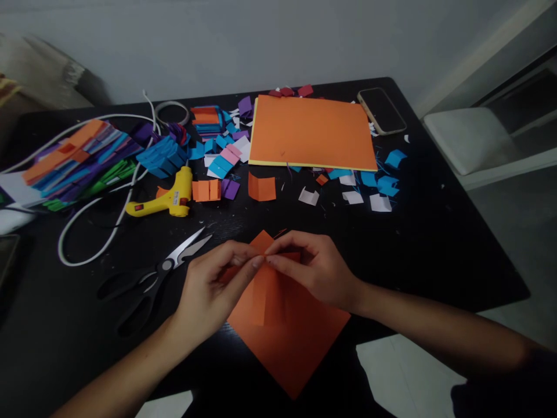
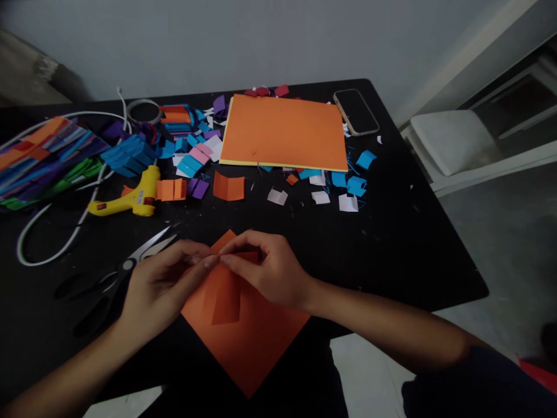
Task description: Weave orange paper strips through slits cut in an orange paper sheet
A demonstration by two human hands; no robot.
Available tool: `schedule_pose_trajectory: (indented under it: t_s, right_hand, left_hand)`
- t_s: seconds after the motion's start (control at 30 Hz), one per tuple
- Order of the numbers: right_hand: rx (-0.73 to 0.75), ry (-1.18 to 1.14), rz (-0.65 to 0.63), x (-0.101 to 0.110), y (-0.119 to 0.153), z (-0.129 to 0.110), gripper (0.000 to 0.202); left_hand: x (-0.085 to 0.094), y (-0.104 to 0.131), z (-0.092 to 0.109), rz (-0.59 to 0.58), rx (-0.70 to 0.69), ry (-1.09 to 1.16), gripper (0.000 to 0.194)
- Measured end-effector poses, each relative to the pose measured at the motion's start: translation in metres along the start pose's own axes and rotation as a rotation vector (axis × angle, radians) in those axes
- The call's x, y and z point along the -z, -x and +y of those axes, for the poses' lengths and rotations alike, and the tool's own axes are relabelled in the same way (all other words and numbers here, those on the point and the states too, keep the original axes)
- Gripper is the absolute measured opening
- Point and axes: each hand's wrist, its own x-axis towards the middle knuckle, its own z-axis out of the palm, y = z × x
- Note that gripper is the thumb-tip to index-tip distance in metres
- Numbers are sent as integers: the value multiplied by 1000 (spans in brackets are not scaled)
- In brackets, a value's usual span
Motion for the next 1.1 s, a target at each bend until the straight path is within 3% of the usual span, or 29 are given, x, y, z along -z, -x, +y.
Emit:
schedule_pose_trajectory:
  t_s: [0.33,0.53,0.77,0.87,0.93,1.1]
  right_hand:
    - [-57,-21,-9,1,-2,0,10]
    - [-52,-32,-14,0,-3,2,13]
    - [-106,-73,-89,1,-8,5,16]
    - [-100,-44,-107,4,-12,3,17]
    - [-74,-32,-88,6,-16,3,18]
    - [-39,30,15,8,-25,8,22]
  left_hand:
    - [6,-2,2,-54,26,35,23]
    - [3,0,-1,-46,23,38,10]
    - [2,-3,-4,-81,21,48,12]
    - [3,-7,-3,-88,43,82,22]
    - [4,-9,-3,-94,62,107,29]
    - [4,-14,-12,-147,99,210,26]
